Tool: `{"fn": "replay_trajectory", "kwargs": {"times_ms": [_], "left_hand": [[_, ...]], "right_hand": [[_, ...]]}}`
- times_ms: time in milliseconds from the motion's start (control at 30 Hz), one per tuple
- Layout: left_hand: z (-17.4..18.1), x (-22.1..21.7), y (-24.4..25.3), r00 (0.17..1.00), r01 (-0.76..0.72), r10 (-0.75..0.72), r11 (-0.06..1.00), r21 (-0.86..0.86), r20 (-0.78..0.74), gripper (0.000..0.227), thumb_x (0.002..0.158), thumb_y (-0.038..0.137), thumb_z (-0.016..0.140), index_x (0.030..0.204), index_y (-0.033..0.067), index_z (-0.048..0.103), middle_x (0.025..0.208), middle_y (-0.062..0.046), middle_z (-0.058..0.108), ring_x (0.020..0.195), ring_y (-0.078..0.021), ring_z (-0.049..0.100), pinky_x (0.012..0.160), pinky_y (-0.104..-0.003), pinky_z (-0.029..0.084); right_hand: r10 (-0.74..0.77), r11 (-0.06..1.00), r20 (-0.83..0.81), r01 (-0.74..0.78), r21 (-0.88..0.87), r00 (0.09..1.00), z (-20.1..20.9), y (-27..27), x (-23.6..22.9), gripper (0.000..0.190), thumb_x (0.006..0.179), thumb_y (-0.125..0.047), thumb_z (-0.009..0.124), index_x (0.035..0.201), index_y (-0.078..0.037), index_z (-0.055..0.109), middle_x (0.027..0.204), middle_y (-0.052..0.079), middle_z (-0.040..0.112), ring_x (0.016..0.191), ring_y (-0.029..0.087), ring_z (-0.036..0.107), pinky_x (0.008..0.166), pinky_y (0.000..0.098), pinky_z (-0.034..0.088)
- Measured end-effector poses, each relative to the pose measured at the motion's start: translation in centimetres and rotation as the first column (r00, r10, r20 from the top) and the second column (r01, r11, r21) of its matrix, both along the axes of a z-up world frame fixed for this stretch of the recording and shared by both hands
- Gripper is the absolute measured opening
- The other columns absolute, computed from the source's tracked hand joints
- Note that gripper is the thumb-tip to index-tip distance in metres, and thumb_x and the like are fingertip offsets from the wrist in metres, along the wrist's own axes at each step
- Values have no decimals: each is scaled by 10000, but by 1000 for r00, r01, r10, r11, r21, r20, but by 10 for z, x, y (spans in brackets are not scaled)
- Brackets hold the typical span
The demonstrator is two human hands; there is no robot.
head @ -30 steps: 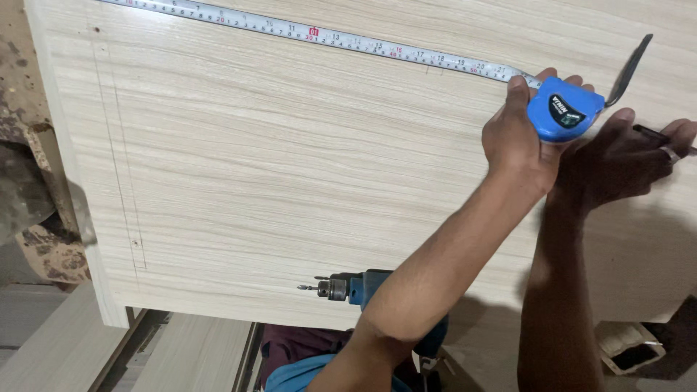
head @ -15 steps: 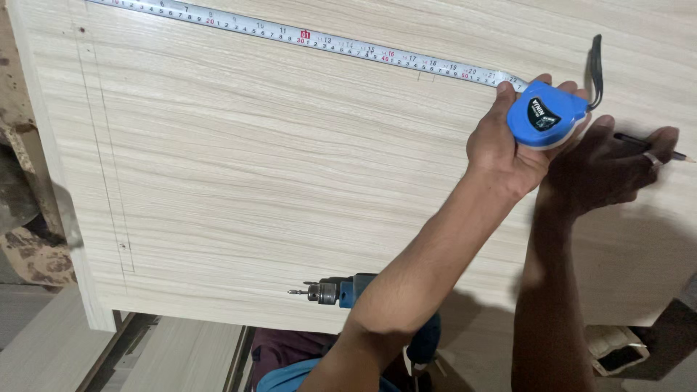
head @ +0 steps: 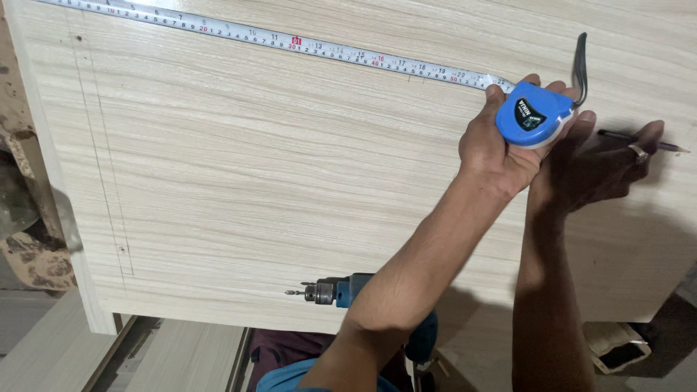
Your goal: The person measures a large light-colored wooden board using a tape measure and marks several points with a pencil. They repeatedly reposition the tape measure to take multiple measurements across the surface. A cordless drill is visible on the board but is not used during the clip.
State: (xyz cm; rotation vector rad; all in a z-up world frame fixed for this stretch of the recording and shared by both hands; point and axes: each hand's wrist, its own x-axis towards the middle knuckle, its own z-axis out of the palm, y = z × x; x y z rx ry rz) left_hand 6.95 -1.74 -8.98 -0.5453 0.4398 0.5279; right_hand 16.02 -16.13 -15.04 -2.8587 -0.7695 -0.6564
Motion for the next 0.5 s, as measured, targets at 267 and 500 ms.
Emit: {"fn": "replay_trajectory", "kwargs": {"times_ms": [267, 500], "left_hand": [[3, 1, 0, 999, -40, 39, 999, 14, 14, 637, 1211, 480, 150, 1516, -46, 340, 1455, -339, 436, 1301, -392, 575, 998, -443, 556], [47, -12, 13, 891, 51, 59, 972, 228, -449, 445, 1191, 317, 297, 1351, -58, 474, 1173, -253, 621, 1110, -317, 663, 950, -381, 610]], "right_hand": [[-109, 994, -105, 112, 20, 988, 12, 15, -6, 886, 1111, -721, 471, 1543, 43, 348, 1451, 223, 536, 1340, 310, 530, 1082, 541, 479], [-87, 990, -226, 111, 91, 970, 40, 36, -24, 819, 1076, -488, 567, 1568, 101, 282, 1640, 254, 423, 1520, 377, 368, 1267, 575, 309]]}}
